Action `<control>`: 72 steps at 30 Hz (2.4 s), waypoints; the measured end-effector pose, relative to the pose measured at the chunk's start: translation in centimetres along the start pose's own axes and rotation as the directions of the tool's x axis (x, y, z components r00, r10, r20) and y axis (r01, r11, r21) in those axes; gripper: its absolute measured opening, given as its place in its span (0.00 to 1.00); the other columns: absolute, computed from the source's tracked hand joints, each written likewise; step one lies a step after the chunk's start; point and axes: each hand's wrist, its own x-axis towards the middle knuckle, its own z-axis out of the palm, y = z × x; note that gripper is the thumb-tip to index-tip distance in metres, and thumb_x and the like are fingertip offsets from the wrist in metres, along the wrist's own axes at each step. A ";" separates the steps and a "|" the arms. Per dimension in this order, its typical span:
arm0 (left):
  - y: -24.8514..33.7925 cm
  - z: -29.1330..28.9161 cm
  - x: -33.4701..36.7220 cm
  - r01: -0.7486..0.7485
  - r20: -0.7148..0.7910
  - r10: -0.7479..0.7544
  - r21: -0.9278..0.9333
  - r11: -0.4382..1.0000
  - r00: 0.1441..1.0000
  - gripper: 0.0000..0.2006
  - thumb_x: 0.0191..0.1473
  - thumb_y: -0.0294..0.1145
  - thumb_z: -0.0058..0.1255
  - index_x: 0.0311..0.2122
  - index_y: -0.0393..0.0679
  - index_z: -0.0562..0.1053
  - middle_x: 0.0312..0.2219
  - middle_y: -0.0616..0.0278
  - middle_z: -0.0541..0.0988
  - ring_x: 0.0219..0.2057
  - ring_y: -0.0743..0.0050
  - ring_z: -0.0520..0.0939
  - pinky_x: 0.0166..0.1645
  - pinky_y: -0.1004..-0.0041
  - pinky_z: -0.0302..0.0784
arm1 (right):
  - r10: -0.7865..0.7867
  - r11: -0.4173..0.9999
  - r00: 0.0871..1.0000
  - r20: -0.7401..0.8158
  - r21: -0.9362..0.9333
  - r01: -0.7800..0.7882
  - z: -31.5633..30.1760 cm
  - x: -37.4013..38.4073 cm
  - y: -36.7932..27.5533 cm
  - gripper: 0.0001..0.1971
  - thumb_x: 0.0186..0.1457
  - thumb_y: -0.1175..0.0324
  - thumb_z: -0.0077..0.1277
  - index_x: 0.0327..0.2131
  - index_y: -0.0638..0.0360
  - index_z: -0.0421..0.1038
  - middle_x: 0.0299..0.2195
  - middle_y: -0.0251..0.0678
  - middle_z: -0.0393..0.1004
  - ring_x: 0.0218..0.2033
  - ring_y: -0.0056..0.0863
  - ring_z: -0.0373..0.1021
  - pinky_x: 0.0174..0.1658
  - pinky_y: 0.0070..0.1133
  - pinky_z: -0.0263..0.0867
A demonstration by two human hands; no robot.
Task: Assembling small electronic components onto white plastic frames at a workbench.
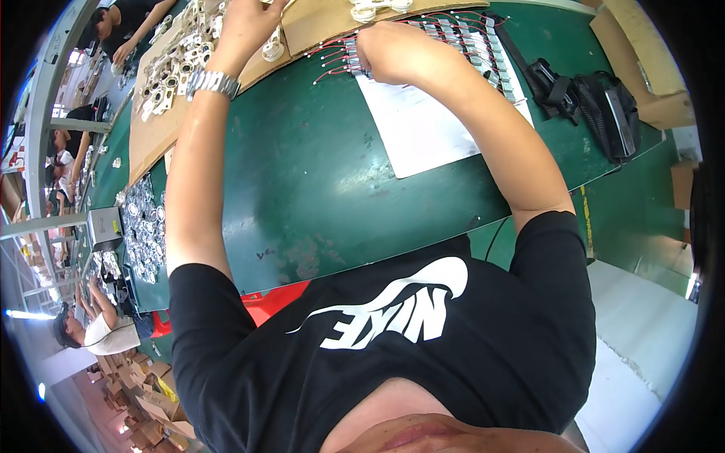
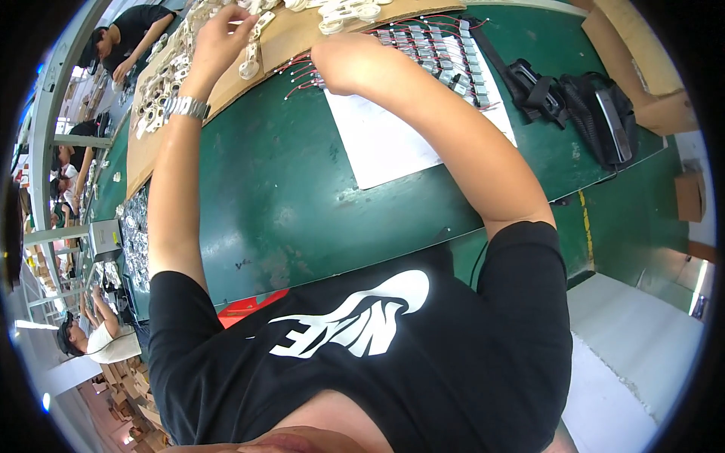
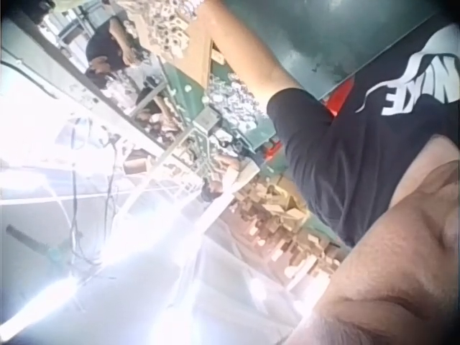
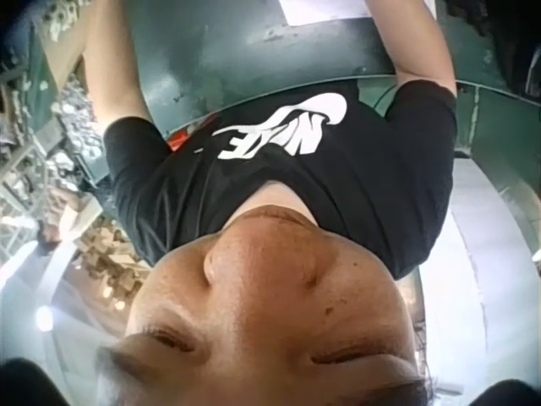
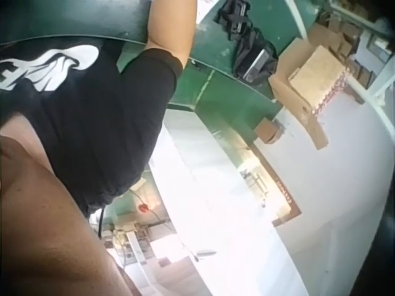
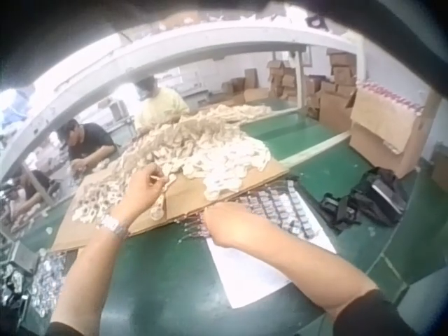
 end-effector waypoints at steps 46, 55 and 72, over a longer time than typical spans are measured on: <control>1.1 -3.5 -9.6 0.203 0.230 -0.125 -0.960 -0.195 0.965 0.28 0.62 0.23 0.51 0.65 0.35 0.59 0.58 0.47 0.73 0.58 0.49 0.77 0.62 0.54 0.76 | -0.102 0.994 0.988 0.116 -0.030 0.107 0.5 -3.7 -4.1 0.05 0.45 0.79 0.55 0.29 0.69 0.75 0.27 0.51 0.78 0.33 0.50 0.77 0.37 0.38 0.73; 3.1 -3.2 -9.8 0.188 0.201 -0.106 -0.974 -0.123 0.974 0.27 0.63 0.26 0.53 0.64 0.37 0.59 0.58 0.47 0.72 0.58 0.50 0.77 0.60 0.55 0.79 | -0.065 0.854 0.941 -0.332 0.470 0.224 -3.0 -4.6 -4.9 0.14 0.56 0.67 0.57 0.40 0.69 0.78 0.28 0.49 0.80 0.29 0.42 0.78 0.38 0.33 0.73; 5.5 -2.8 -9.9 0.234 0.238 -0.117 -0.971 -0.047 0.964 0.24 0.64 0.26 0.54 0.63 0.40 0.62 0.52 0.54 0.76 0.51 0.64 0.81 0.54 0.65 0.82 | -0.116 0.904 0.867 -0.484 0.311 0.294 -1.1 -3.7 -5.4 0.15 0.57 0.68 0.55 0.43 0.70 0.76 0.31 0.57 0.78 0.35 0.55 0.76 0.43 0.40 0.71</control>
